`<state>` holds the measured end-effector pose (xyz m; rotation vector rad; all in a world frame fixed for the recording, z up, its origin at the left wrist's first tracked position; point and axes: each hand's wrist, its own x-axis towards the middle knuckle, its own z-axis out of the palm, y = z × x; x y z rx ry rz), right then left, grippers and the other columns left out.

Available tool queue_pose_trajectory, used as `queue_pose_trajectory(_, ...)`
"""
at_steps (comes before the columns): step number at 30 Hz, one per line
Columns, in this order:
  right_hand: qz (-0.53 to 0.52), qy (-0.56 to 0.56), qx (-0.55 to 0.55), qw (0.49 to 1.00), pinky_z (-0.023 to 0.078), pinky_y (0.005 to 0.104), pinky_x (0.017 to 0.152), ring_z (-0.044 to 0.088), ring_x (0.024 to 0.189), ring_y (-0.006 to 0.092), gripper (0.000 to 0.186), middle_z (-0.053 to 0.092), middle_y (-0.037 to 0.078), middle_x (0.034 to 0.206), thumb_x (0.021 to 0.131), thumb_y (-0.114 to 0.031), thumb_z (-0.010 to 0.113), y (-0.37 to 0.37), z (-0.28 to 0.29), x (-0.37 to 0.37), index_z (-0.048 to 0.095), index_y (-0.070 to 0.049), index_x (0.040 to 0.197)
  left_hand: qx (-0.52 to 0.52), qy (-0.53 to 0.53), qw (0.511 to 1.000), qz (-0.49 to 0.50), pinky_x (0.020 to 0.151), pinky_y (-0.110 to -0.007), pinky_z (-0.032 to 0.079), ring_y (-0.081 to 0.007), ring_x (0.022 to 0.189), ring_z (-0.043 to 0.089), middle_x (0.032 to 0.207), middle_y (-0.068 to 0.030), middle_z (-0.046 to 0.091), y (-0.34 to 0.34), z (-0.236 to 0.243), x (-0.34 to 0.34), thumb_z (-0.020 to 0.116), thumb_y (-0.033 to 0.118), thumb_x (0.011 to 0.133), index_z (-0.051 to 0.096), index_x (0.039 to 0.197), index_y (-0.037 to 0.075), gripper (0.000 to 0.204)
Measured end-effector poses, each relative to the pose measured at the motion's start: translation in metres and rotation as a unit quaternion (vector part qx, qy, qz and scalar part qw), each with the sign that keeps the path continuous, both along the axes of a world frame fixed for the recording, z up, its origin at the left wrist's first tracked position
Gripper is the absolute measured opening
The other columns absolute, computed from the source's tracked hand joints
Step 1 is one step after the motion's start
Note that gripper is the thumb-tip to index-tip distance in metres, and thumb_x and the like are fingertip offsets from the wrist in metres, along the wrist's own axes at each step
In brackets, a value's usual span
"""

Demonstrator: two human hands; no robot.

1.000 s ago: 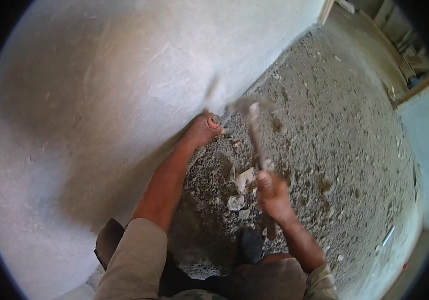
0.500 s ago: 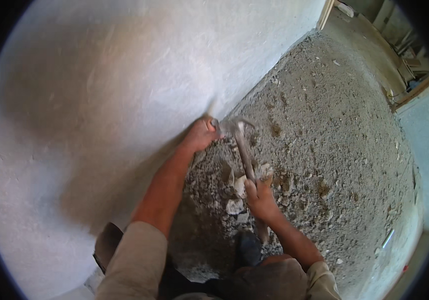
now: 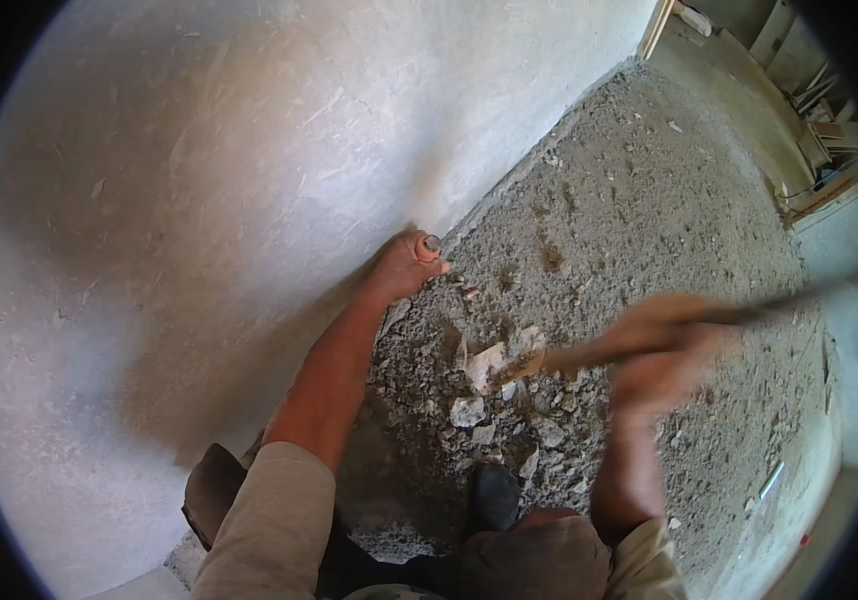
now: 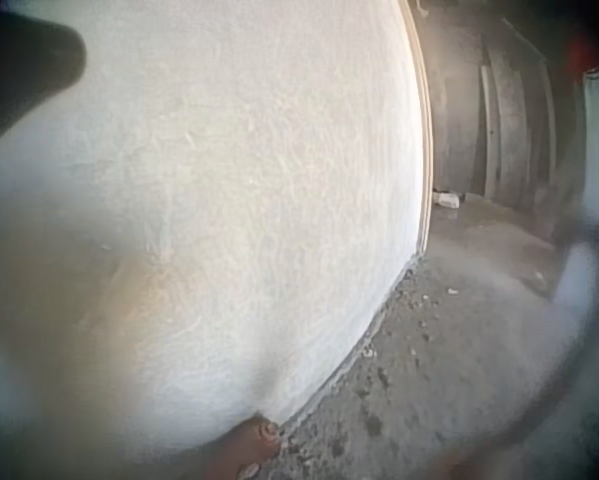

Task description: Chipping away concrete from the base of a wall using a hammer and chisel, then sweeping up the debris.

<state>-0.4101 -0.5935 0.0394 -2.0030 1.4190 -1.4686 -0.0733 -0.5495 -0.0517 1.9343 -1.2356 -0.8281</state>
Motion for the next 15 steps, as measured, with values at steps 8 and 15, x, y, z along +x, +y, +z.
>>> queue_pose_trajectory(8, 0.293, 0.059, 0.45, 0.841, 0.05, 0.0407, 0.06, 0.058, 0.056, 0.0265, 0.047, 0.058, 0.014, 0.066, 0.097, -0.045, 0.044, 0.079, -0.035, 0.048, 0.055, 0.0, 0.099, -0.026, -0.011, 0.999, 0.026, 0.066, -0.031, 0.046, -0.0122, 0.07, 0.053, 0.076, -0.0022, 0.057, 0.031, 0.002, 0.007, 0.079, 0.026, 0.074, 0.058, 0.09, 0.003, 0.035)
queue_pose_trajectory(15, 0.179, -0.112, 0.554, 0.805, 0.039, 0.0231, 0.037, 0.045, 0.042, 0.0078, 0.042, 0.047, -0.001, 0.059, 0.098, -0.044, 0.042, 0.099, -0.042, 0.011, 0.051, -0.003, 0.095, -0.158, -0.019, 0.978, -0.134, 0.066, -0.038, 0.046, -0.0264, 0.074, 0.059, 0.077, -0.0091, 0.057, 0.074, -0.056, -0.124, 0.076, 0.022, 0.075, 0.058, 0.078, 0.007, 0.023)
